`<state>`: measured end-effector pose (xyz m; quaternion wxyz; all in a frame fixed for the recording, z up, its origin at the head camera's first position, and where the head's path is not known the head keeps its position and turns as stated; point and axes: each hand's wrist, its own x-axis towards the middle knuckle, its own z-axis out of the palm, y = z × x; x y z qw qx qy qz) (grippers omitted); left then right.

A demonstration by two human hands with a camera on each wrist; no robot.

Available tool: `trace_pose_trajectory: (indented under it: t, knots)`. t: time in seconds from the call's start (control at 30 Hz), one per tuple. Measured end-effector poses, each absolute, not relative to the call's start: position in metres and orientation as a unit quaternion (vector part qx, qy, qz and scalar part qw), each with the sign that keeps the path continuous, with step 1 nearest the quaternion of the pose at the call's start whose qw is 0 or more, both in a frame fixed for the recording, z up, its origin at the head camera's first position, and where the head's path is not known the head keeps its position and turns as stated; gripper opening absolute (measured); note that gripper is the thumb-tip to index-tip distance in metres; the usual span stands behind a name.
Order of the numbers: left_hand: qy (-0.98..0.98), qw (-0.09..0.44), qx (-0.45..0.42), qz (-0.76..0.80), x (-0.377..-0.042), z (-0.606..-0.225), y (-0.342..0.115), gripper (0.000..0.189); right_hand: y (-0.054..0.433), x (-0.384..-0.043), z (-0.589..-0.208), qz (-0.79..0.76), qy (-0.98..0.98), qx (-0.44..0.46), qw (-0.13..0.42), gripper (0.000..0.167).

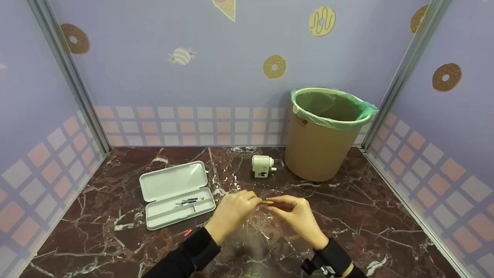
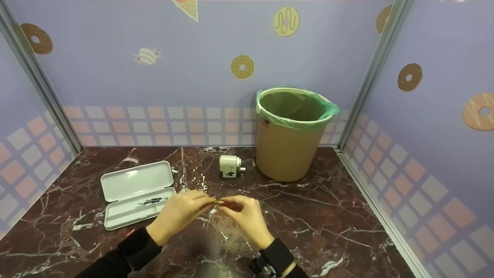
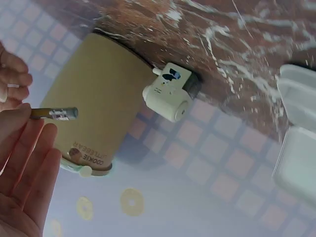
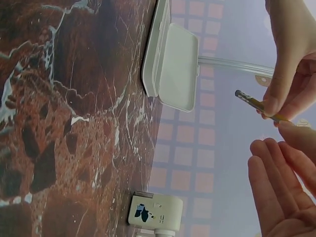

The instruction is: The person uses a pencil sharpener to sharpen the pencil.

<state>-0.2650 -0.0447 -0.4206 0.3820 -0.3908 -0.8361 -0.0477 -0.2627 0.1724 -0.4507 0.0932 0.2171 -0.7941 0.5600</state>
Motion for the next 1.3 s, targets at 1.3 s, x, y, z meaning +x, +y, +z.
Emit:
trace_pose_trajectory:
  t: [1.3]
  knots:
    - [-0.855,0.343,-0.38,-0.085,-0.266,-0.444,-0.054,0.01,0.176,-0.261,-0.452,0.505,-0.818,0.25,0.116,0.014]
